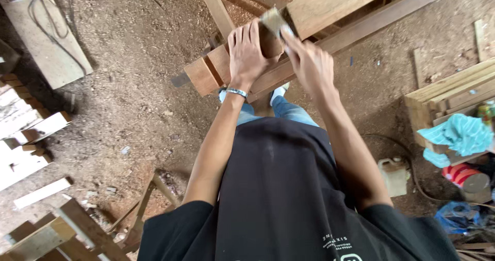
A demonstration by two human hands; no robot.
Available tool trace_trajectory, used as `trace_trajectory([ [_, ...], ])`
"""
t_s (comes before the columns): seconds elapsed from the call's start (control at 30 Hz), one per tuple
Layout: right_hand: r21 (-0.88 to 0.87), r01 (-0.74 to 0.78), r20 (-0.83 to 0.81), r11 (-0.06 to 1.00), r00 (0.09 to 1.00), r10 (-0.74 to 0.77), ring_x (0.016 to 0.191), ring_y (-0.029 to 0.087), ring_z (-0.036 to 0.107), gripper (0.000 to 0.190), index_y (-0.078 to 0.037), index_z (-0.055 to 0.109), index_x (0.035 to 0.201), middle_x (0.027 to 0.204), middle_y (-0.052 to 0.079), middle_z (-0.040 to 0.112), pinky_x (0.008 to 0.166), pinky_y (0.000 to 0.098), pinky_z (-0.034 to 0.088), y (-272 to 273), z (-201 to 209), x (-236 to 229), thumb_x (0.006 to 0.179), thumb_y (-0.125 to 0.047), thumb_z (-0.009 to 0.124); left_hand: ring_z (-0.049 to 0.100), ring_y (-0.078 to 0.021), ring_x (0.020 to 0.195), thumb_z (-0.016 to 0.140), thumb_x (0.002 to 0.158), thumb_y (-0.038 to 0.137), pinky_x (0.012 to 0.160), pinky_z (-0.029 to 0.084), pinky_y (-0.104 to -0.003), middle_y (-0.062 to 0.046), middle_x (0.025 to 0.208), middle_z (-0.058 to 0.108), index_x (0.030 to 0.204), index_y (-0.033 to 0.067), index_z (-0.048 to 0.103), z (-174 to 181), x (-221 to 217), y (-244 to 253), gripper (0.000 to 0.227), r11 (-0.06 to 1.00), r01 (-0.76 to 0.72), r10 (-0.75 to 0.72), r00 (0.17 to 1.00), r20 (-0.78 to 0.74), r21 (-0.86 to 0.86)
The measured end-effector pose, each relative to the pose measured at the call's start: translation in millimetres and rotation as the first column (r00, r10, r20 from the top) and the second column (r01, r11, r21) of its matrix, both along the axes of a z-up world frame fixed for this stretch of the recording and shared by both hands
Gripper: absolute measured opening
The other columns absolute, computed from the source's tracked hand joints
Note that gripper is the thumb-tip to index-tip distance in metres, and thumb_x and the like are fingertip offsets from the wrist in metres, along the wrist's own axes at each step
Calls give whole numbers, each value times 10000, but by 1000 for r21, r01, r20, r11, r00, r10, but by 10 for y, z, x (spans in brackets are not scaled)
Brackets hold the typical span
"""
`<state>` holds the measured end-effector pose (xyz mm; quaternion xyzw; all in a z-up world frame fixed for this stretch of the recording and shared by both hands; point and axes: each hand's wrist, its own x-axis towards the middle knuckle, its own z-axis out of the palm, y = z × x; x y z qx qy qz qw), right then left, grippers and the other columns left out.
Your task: The person uses a chisel and mallet by hand to clean out and widen pre-cut notches in several large wooden beams in a workshop environment.
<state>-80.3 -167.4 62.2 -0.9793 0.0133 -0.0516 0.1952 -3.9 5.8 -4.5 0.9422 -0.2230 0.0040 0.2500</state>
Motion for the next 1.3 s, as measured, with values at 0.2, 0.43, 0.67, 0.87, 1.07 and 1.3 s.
trace_trajectory([
  [0.2, 55, 91, -197, 994, 977, -79, 577, 288, 644, 409, -308, 570, 1495, 767, 119, 639, 530, 446, 521, -98, 192, -484, 1087, -308, 591, 478, -290, 1298, 925, 598, 361, 1184, 302, -473, -130, 1336, 552, 1460, 22, 364, 89, -9, 1, 1083, 999, -24, 26, 998, -61, 37],
  [0.43, 1, 59, -86, 998, 995, -59, 613, 281, 653, 407, -321, 565, 1505, 801, 106, 645, 536, 422, 514, -181, -31, -350, 1100, -306, 605, 472, -316, 1275, 960, 558, 399, 1175, 290, -494, -144, 1326, 534, 1451, 17, 361, 150, -54, -102, 1141, 1000, -25, 26, 998, -65, 13],
  [0.67, -59, 23, -95, 998, 995, -29, 565, 265, 628, 457, -344, 544, 1519, 783, 93, 651, 503, 423, 506, -225, 5, -608, 1070, -302, 619, 465, -293, 1312, 952, 543, 345, 1201, 273, -486, -124, 1375, 528, 1468, 33, 356, 98, -7, -25, 1144, 998, -16, 20, 997, -80, 61],
  [0.87, 13, -44, -89, 999, 995, 45, 473, 180, 595, 442, -333, 506, 1548, 865, 117, 705, 403, 325, 501, -32, -233, 239, 1114, -337, 595, 448, -318, 1344, 913, 758, 456, 1201, 261, -509, -172, 1394, 508, 1499, -22, 350, -15, 26, -36, 1046, 998, -16, 15, 1000, 11, 66],
  [1.07, 28, 10, -114, 1000, 993, -6, 593, 222, 655, 455, -368, 520, 1532, 854, 95, 717, 510, 377, 543, -83, 50, -354, 1084, -343, 598, 471, -238, 1409, 883, 803, 306, 1263, 291, -441, -58, 1487, 534, 1567, 67, 377, 27, -34, -5, 948, 994, -37, 31, 998, 56, 100],
  [1.3, 102, 57, -116, 993, 992, -45, 693, 340, 677, 440, -303, 563, 1517, 872, 142, 687, 597, 478, 535, -106, -3, -311, 1086, -239, 627, 471, -311, 1301, 947, 564, 365, 1180, 293, -490, -135, 1360, 533, 1473, 22, 357, 164, 39, -21, 1136, 999, -30, 32, 998, -58, 21],
])
